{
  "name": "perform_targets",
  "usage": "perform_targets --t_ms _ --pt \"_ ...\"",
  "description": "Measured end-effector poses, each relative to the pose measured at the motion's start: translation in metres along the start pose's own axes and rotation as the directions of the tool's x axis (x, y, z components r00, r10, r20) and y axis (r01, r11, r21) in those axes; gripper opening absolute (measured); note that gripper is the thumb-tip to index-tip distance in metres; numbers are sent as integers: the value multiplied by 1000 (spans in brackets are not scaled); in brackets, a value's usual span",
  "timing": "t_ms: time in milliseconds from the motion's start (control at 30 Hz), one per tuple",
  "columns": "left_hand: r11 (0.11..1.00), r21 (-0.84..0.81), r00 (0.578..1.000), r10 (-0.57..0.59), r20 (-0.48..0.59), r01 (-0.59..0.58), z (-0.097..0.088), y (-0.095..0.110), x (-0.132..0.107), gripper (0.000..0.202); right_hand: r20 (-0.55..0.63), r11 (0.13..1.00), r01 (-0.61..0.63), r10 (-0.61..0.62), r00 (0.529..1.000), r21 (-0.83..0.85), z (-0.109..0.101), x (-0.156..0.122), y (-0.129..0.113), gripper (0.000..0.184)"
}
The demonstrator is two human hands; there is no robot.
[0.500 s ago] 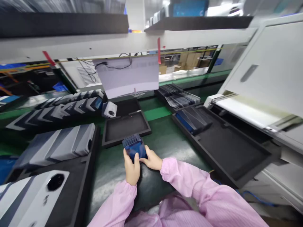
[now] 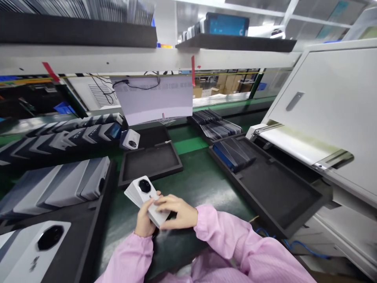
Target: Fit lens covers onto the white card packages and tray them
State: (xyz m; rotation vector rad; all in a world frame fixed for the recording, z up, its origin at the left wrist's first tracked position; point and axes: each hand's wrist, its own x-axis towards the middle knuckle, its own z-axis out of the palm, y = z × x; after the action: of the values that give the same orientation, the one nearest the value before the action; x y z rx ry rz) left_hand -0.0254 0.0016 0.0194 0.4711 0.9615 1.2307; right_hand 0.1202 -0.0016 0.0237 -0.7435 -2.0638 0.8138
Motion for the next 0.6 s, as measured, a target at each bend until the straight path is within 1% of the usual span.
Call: perform_targets --t_ms 33,67,100,133,167,200,233,267,300,333,367,400,433,467,500,533,567,600 --pt "995 -68 994 -64 83 70 -1 3 -1 39 -82 997 -38 43 996 60 -7 1 2 44" --pt "983 -109 973 -122 194 145 -1 4 -4 39 -188 989 -102 121 975 110 -14 1 5 46" --pt "967 -124 932 -176 317 224 -1 3 -7 40 -289 969 -177 221 931 170 -20 2 8 50" --pt "944 -119 874 -229 429 306 0 1 -10 42 -345 936 -248 325 880 249 -25 3 10 57" --pt "918 -98 807 -283 519 385 1 -3 -14 44 -336 886 -306 423 842 349 -29 3 12 63" --pt "891 -69 744 -329 581 448 3 -7 -18 46 -269 817 -348 502 822 460 -31 4 14 67" --pt "865 -35 690 -375 619 501 5 -11 -21 48 -168 740 -375 544 822 559 -33 5 15 65" --pt "845 1 651 -413 637 535 6 -14 -23 49 -79 673 -388 553 829 630 -34 6 16 59" --pt "834 30 633 -441 637 551 8 -17 -25 50 -20 628 -395 548 836 671 -35 7 16 51" --pt "829 62 630 -469 619 556 10 -19 -25 50 5 608 -398 544 839 687 -36 8 16 43" --pt "832 85 651 -487 583 547 11 -20 -24 49 -2 608 -400 552 834 686 -37 9 15 36" --pt "849 94 700 -486 523 519 13 -20 -23 48 -25 623 -405 564 826 670 -38 10 15 33" --pt "877 96 767 -461 446 472 14 -20 -21 47 -50 643 -412 574 817 645 -39 10 14 31" --pt "909 98 837 -412 360 406 15 -20 -20 46 -73 666 -420 579 812 617 -40 11 14 31" --pt "937 108 895 -349 276 332 16 -20 -19 47 -91 690 -424 577 812 587 -41 11 13 32" --pt "955 129 935 -288 208 265 17 -21 -18 49 -107 714 -428 571 814 555 -41 12 13 32" --pt "965 158 958 -235 164 210 17 -22 -18 51 -116 736 -435 565 817 519 -42 12 13 33" --pt "967 190 970 -200 142 171 18 -24 -19 53 -118 755 -448 561 820 479 -42 12 13 32"
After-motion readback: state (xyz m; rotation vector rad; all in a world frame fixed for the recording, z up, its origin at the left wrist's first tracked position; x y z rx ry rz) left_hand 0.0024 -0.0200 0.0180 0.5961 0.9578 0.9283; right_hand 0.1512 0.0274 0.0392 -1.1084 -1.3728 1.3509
